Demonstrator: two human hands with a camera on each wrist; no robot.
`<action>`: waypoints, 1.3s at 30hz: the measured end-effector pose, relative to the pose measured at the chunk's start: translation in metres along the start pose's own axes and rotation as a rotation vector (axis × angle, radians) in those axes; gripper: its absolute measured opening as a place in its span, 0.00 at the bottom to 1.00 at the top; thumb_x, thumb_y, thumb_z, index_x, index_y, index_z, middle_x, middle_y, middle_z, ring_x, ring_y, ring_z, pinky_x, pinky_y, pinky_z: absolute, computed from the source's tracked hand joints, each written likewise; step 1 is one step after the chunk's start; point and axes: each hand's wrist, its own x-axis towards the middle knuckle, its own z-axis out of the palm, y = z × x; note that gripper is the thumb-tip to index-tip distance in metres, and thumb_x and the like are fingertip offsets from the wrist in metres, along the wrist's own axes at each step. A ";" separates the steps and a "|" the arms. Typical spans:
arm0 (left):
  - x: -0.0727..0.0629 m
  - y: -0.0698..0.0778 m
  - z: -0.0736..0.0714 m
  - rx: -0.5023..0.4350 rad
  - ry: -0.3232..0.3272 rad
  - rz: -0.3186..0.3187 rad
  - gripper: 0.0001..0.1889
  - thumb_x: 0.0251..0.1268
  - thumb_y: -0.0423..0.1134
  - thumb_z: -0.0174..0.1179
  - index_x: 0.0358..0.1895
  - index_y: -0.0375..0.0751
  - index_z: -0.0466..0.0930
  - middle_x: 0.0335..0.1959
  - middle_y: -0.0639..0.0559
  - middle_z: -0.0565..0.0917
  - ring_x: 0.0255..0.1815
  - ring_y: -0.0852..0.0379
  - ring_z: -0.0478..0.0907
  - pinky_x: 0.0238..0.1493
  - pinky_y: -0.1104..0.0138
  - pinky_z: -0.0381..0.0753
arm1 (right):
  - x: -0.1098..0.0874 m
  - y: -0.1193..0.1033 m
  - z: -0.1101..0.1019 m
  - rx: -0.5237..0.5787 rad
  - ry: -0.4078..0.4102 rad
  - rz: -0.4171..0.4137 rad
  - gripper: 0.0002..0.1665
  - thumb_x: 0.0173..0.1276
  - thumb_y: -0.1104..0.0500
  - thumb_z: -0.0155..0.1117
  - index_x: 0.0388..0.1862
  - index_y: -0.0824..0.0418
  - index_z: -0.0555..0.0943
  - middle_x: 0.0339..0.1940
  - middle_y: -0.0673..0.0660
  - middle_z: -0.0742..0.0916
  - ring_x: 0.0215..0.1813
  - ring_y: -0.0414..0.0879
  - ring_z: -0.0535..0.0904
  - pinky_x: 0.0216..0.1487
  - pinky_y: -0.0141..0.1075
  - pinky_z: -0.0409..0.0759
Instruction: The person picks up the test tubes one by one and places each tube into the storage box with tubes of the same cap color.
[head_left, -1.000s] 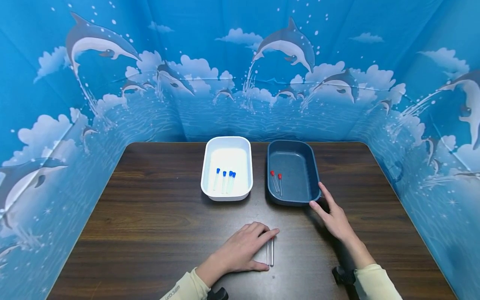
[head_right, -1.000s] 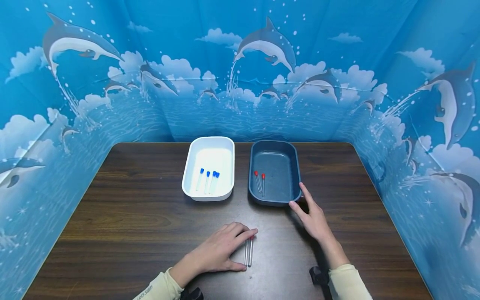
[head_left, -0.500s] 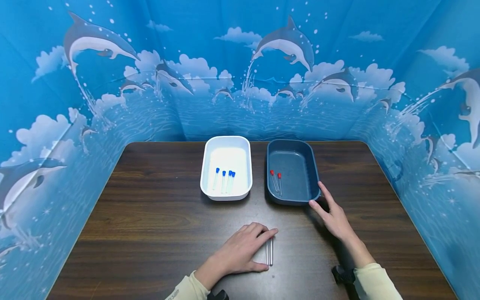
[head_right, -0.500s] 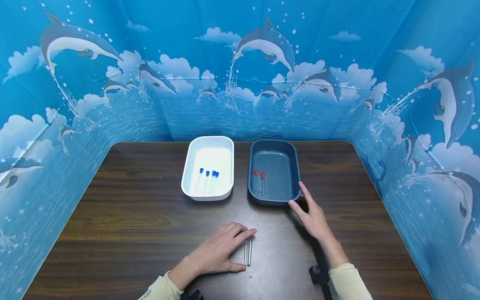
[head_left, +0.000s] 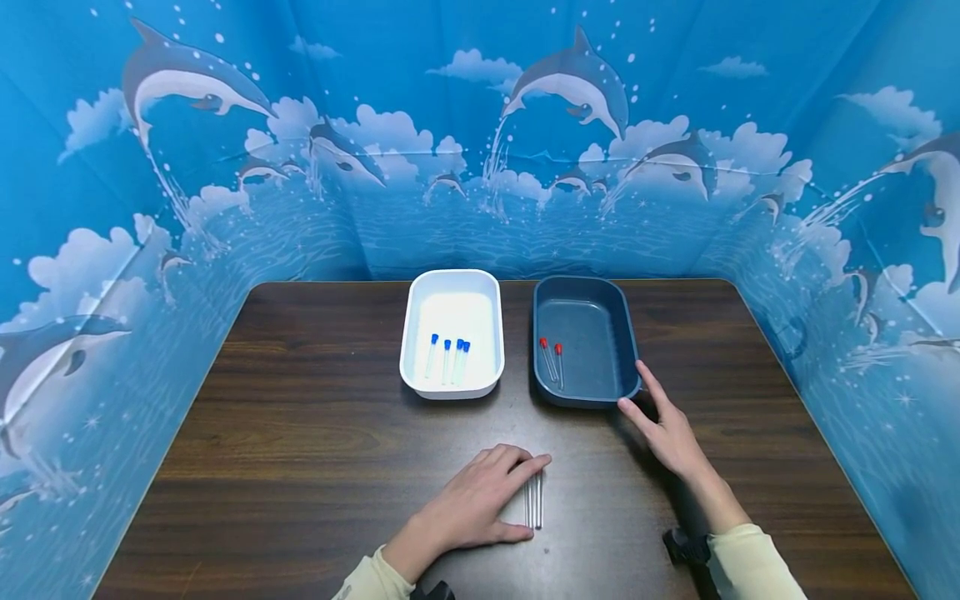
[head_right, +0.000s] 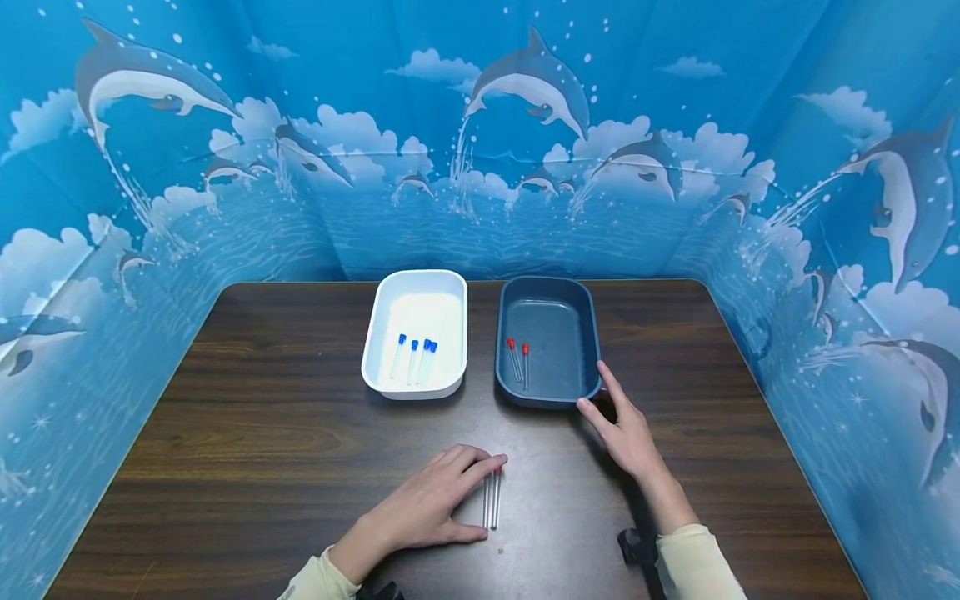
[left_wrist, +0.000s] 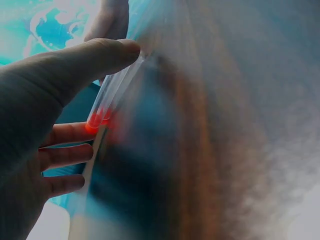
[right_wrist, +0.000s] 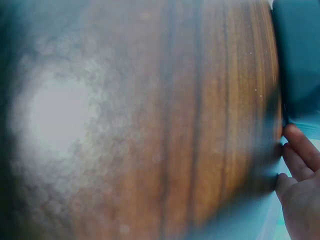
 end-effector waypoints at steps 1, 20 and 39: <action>0.000 0.000 -0.001 -0.004 0.001 -0.002 0.47 0.56 0.69 0.62 0.77 0.56 0.55 0.60 0.59 0.69 0.61 0.60 0.66 0.62 0.59 0.69 | 0.000 0.000 0.000 -0.001 0.000 0.000 0.43 0.73 0.37 0.53 0.80 0.34 0.45 0.78 0.65 0.58 0.74 0.70 0.55 0.63 0.70 0.55; 0.013 -0.002 -0.031 0.016 0.074 -0.006 0.49 0.54 0.63 0.68 0.78 0.58 0.53 0.61 0.56 0.69 0.61 0.57 0.67 0.61 0.58 0.69 | -0.001 -0.001 0.001 0.004 0.005 -0.003 0.43 0.74 0.38 0.54 0.80 0.33 0.45 0.78 0.65 0.58 0.74 0.69 0.55 0.63 0.69 0.55; 0.046 -0.016 -0.071 0.119 0.197 0.041 0.51 0.53 0.64 0.68 0.78 0.52 0.53 0.60 0.53 0.71 0.59 0.56 0.68 0.58 0.59 0.70 | -0.002 -0.002 0.000 0.008 -0.009 0.012 0.43 0.74 0.37 0.53 0.80 0.31 0.43 0.79 0.64 0.56 0.74 0.70 0.54 0.62 0.71 0.54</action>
